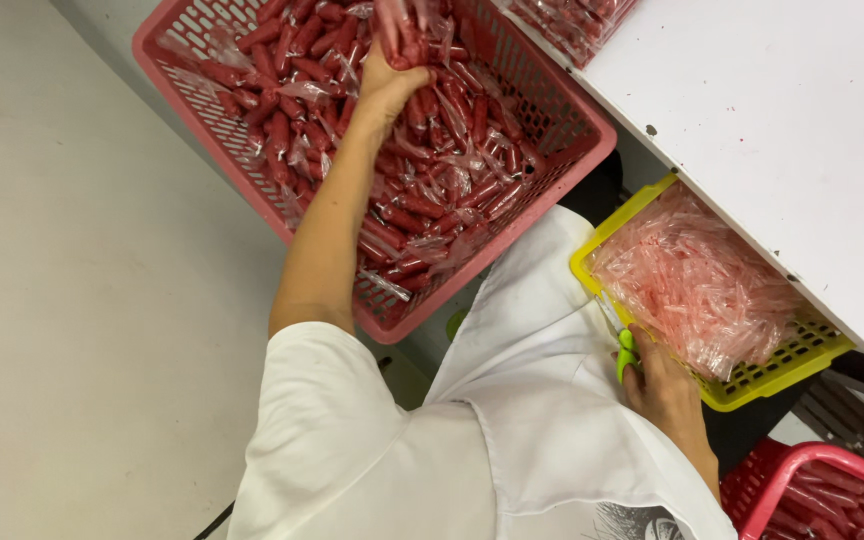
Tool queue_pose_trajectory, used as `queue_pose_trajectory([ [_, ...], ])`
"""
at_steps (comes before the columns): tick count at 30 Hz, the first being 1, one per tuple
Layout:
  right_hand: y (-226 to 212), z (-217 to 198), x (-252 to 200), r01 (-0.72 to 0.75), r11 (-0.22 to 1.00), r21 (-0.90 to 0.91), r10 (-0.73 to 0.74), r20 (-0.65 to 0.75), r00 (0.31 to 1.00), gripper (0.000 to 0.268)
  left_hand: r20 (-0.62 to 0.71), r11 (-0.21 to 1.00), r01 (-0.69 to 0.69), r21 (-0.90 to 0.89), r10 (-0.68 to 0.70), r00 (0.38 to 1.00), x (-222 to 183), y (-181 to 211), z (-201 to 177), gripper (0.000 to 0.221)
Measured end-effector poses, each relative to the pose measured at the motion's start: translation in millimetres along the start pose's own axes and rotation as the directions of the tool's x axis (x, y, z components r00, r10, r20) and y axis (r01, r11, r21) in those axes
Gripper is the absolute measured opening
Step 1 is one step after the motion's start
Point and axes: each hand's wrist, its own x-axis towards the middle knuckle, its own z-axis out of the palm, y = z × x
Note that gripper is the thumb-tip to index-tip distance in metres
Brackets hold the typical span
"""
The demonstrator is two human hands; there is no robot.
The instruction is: The person repeatedly picks up bundles of vacuum-sealed sausages from a pink basket, uses green-handled scissors to cut the plastic packaging, and places the opened bundles into a yellow basket. The task is performed while seated, with the workspace centered on the lap.
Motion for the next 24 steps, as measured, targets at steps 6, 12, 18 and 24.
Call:
queue_pose_trajectory([
  [6,-10.4,-10.6,2.2,-0.163,0.986,-0.014,0.164,0.058,0.985,0.062,0.351,0.228,-0.373,0.899,0.133,0.927,13.1,10.9,-22.3,0.061],
  [12,2.9,3.3,-1.9,-0.048,0.995,-0.086,0.045,-0.031,0.998,0.061,0.457,0.046,-0.462,0.886,-0.264,0.849,19.4,-14.0,-39.1,0.076],
  [18,5.4,11.9,0.5,-0.019,0.994,-0.11,0.013,-0.056,0.998,0.057,0.413,-0.15,-0.481,0.864,-0.333,0.847,26.5,-4.8,-38.0,0.074],
  [24,4.5,7.6,2.8,-0.063,0.997,-0.043,0.063,0.002,0.998,0.062,0.304,-0.131,-0.376,0.917,-0.379,0.874,-11.4,2.8,-29.6,0.089],
])
